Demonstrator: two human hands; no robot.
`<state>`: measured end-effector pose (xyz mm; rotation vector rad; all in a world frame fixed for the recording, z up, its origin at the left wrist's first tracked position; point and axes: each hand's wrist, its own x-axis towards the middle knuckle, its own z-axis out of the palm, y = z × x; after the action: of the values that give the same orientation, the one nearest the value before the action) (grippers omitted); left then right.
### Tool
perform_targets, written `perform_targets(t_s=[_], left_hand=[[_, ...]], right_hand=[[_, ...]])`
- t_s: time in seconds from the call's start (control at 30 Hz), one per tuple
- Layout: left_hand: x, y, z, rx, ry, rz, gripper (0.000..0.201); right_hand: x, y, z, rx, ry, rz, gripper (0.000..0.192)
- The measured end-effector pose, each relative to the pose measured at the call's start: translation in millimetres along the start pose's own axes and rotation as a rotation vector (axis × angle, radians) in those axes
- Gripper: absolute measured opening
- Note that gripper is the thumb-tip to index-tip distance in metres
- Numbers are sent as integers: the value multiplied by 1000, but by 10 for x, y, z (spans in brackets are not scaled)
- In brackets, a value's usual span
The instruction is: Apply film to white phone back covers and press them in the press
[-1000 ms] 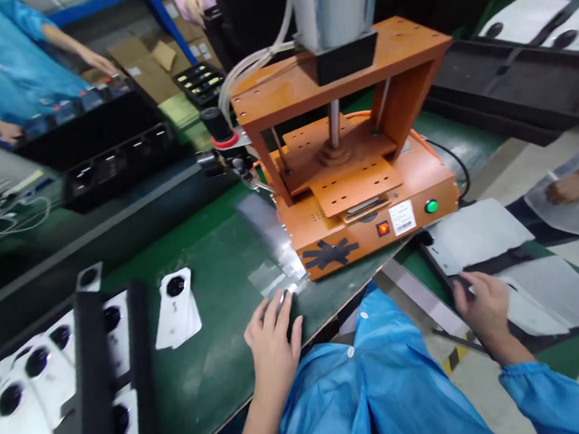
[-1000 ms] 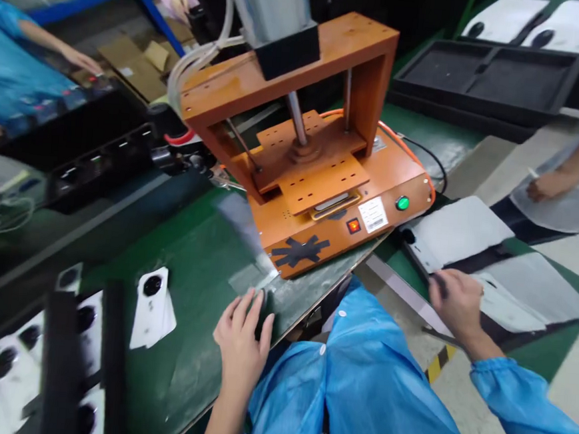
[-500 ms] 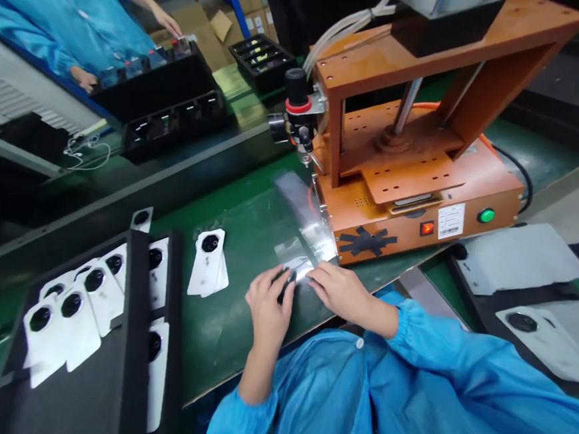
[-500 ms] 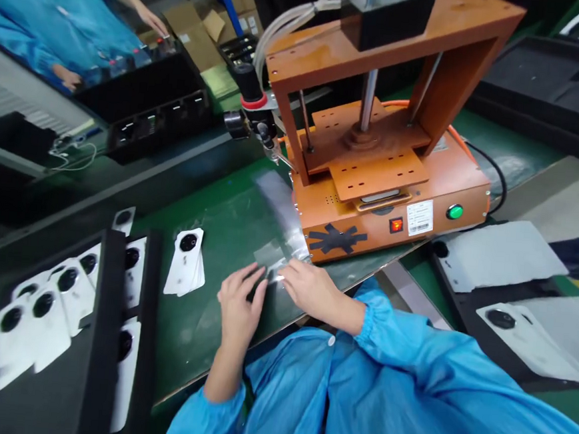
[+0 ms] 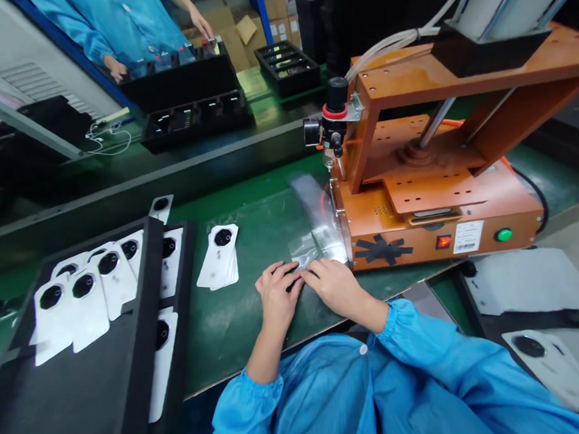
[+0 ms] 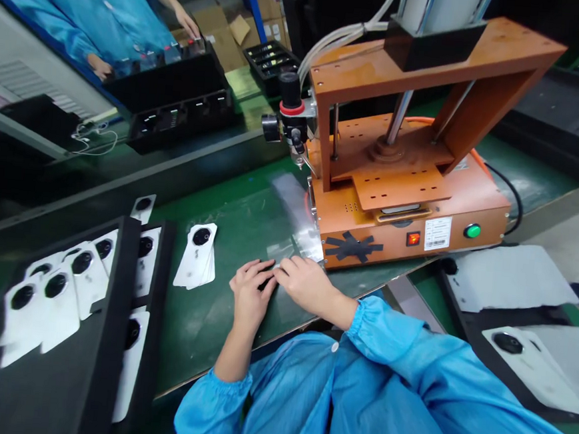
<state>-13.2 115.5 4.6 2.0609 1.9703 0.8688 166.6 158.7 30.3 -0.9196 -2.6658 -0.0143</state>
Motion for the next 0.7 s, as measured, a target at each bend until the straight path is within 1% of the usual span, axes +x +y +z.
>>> perform_targets(t_s=[0.13, 0.17, 0.23, 0.33, 0.4, 0.47, 0.53, 0.63, 0.7], left_hand=[[3, 40, -42, 1, -41, 27, 19], [-3, 59, -67, 6, -57, 43, 23], [-22, 98, -128, 19, -110, 82, 38], [-42, 147, -217, 13, -245, 99, 64], [-27, 174, -258, -1, -309, 70, 71], [19, 205, -288, 6, -312, 45, 67], [97, 242, -314, 31, -303, 43, 60], [331, 236, -376, 64, -337, 75, 49], [631, 110, -464, 95, -358, 84, 43]], right_hand=[[-1, 25, 29, -26, 21, -21, 18], [-17, 30, 24, -24, 36, -18, 18], [-97, 26, -13, 1, 82, 0, 16], [-354, -7, -96, 107, 239, 37, 12], [-567, 0, -121, 216, 394, 52, 16], [-739, 45, -106, 324, 520, 100, 20], [-835, 98, -68, 406, 602, 150, 21], [-876, 136, -12, 450, 646, 139, 20], [-880, 146, 32, 452, 646, 106, 19]])
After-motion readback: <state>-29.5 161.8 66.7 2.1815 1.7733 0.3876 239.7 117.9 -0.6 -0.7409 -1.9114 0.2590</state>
